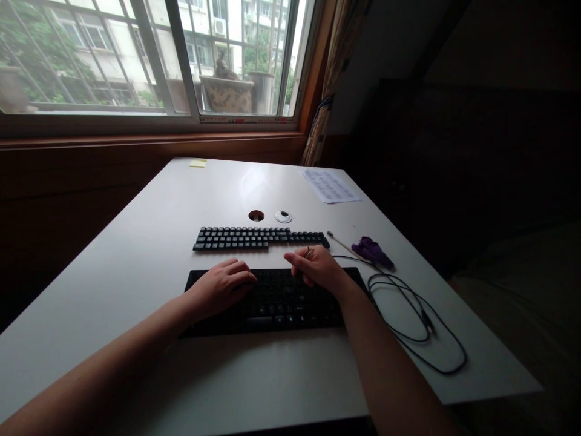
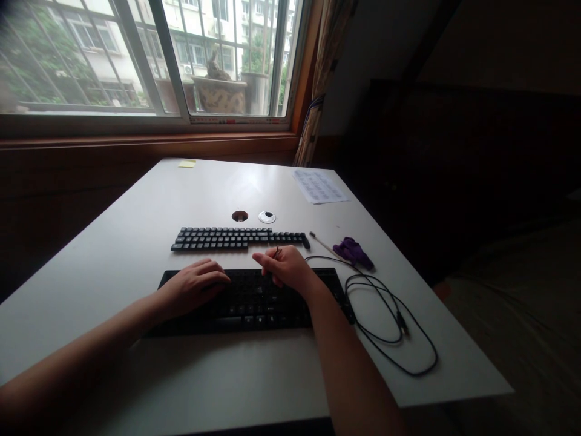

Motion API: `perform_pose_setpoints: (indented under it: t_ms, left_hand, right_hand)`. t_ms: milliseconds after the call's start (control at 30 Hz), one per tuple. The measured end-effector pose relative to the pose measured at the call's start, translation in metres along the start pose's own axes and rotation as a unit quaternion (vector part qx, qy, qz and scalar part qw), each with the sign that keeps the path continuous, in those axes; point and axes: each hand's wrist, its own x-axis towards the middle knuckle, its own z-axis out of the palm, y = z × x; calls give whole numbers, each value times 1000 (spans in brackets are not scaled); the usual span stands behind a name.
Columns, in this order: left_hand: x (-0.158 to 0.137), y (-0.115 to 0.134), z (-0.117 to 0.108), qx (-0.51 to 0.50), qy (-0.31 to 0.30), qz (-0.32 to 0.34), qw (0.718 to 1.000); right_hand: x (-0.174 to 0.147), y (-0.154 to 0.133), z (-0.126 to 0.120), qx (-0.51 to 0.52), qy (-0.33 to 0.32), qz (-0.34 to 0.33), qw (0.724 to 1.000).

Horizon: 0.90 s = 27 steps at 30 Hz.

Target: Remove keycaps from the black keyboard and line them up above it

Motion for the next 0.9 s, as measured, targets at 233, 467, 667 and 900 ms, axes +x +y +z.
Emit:
perform_pose_setpoints:
  t_ms: [233, 467, 667, 900]
  left_hand:
    - [-3, 2, 1, 20, 36, 31, 999]
    - [-2, 6, -1, 40, 38, 75, 996]
    - [-3, 7, -3, 52, 27, 98, 993]
    - [-5, 7, -3, 73, 28, 125, 989]
  right_hand:
    - [4, -3, 15, 71, 22, -34, 997]
    - [7, -1, 34, 96, -20, -36, 995]
    - [7, -2, 36, 102, -29, -38, 994]
    - [8, -2, 36, 101, -42, -22, 994]
